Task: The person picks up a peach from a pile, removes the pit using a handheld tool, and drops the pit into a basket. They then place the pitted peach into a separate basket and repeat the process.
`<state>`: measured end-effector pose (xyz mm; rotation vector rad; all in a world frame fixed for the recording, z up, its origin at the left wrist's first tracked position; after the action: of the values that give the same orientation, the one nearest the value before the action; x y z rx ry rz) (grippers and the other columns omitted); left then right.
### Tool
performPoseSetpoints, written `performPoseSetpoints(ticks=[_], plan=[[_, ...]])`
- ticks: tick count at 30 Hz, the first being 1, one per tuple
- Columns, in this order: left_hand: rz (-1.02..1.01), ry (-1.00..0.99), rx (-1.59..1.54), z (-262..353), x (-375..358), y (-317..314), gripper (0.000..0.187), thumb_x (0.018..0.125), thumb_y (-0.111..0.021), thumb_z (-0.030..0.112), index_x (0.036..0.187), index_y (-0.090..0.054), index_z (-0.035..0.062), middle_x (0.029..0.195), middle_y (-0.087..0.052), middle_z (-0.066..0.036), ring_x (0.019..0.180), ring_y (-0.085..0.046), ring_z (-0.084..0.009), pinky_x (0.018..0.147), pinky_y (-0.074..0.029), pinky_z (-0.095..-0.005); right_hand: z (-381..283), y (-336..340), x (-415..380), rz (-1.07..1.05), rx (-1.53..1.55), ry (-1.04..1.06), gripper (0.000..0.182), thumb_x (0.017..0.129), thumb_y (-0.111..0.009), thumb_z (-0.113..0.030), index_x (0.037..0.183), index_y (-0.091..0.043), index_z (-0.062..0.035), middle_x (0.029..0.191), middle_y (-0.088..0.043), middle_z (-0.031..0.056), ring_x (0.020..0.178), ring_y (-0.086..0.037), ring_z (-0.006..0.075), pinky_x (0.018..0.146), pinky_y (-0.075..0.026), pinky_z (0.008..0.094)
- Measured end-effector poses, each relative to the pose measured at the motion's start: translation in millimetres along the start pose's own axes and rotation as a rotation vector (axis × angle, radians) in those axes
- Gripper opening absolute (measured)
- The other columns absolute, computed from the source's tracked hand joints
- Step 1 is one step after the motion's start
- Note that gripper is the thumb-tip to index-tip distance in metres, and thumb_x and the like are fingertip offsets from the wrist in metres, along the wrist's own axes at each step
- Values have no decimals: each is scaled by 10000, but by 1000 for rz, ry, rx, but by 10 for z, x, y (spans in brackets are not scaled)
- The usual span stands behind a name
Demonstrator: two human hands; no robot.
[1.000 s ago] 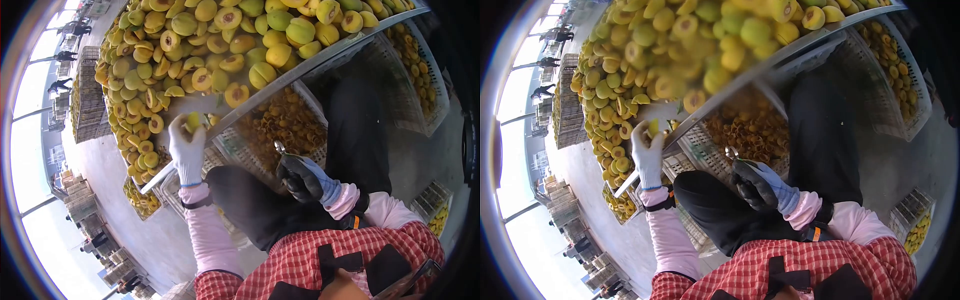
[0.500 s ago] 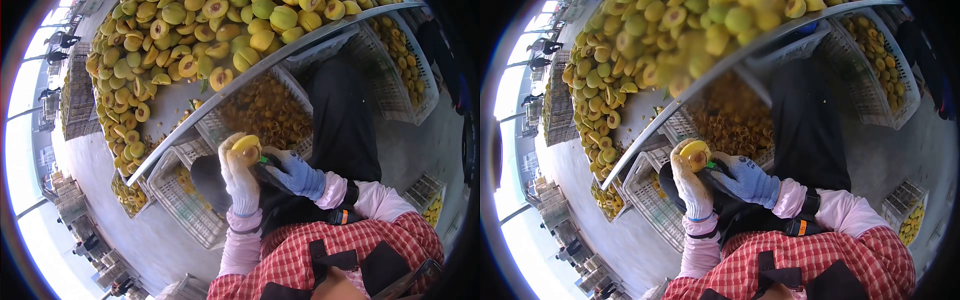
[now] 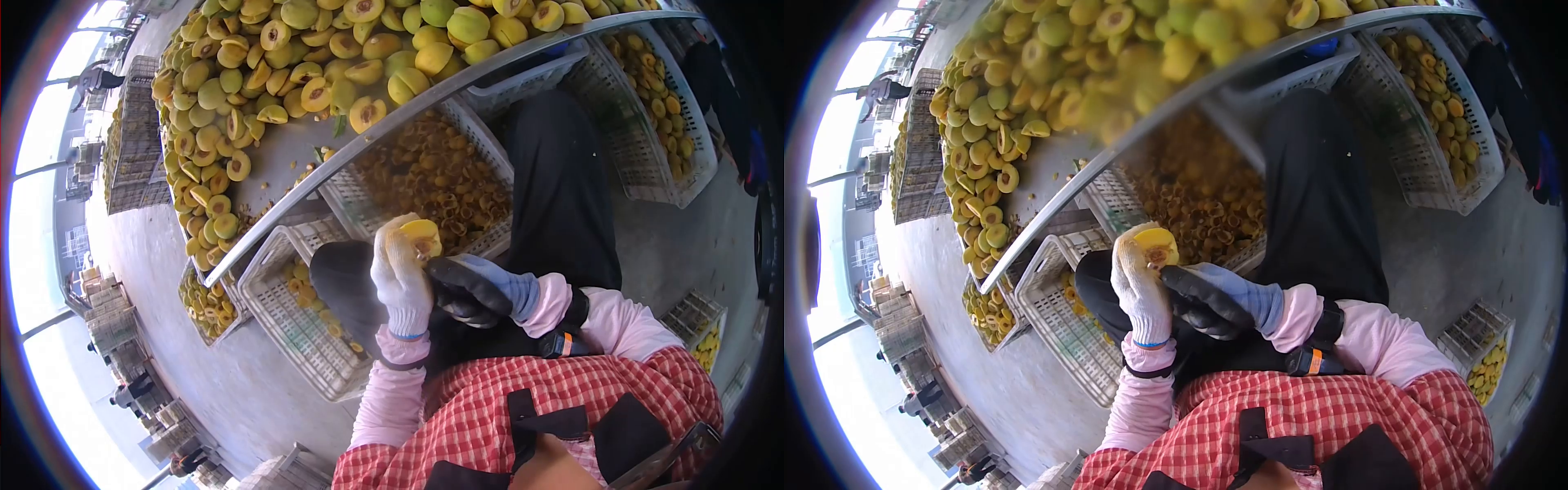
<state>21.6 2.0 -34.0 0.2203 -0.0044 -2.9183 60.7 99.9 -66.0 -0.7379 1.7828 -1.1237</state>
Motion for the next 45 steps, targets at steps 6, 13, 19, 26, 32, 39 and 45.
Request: performPoseSetpoints(ticks=[6, 13, 19, 26, 32, 39, 45], plan=[[-14, 387, -343, -397, -155, 8, 435, 1041, -404, 388, 1099, -605, 6, 965, -647, -81, 850, -596, -154, 759, -493, -313, 94, -165, -33, -783, 674, -228, 487, 1004, -385, -531, 947, -531, -70, 625, -472, 32, 432, -429, 87, 345, -339, 225], [469, 153, 844, 151, -20, 2003, 382, 951, -568, 347, 1112, -622, 5, 983, -646, -168, 864, -635, -291, 801, -507, -366, -21, 194, 97, -372, 568, -73, 457, 1021, -404, -452, 1043, -630, -55, 674, -500, 32, 461, -426, 88, 366, -349, 243], [371, -99, 989, 782, 1058, 1700, 376, 896, -647, 329, 1061, -667, -7, 968, -688, -174, 922, -649, -262, 856, -482, -363, -108, 159, 223, 35, 110, -62, 361, 985, -518, -424, 1057, -592, -79, 704, -547, 16, 477, -449, 91, 401, -372, 233], [368, 48, 1401, 156, 2882, 2275, 566, 806, -673, 402, 1268, -588, 87, 1152, -623, -231, 1005, -627, -368, 889, -490, -430, -337, 364, 267, 305, -68, 102, 359, 977, -535, -430, 1046, -566, -78, 653, -547, 9, 461, -482, 97, 415, -389, 246], [36, -572, 1093, 546, 1773, 1190, 503, 768, -721, 53, 1254, -591, 61, 1064, -612, -126, 864, -611, -172, 795, -516, -287, -555, 219, 252, 346, -194, 202, 304, 973, -572, -343, 1064, -537, -55, 668, -553, 34, 475, -498, 99, 405, -396, 244], [-265, -287, 501, 243, 353, 245, 710, 730, -748, 10, 1377, -461, 61, 1233, -544, -127, 1061, -583, -227, 892, -507, -317, -587, 120, 400, 346, -120, 580, 318, 866, -689, -14, 1122, -508, -68, 842, -560, -9, 636, -524, 48, 568, -441, 163], [154, 194, -497, -250, 109, 228, 524, 974, -509, 464, 1269, -537, 32, 1123, -584, -109, 885, -586, -177, 656, -496, -258, -588, 36, 270, 374, -893, 785, 257, 891, -688, -145, 1071, -529, -54, 765, -612, 61, 643, -636, 189, 560, -455, 311]])
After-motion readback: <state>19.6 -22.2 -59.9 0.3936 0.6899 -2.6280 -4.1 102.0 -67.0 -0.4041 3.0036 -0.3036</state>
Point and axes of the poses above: each hand's wrist, its own x-axis towards the middle knuckle, its own y-axis out of the back of the hand, z = x × y, the point moved 6 cm from there along x, towards the middle knuckle
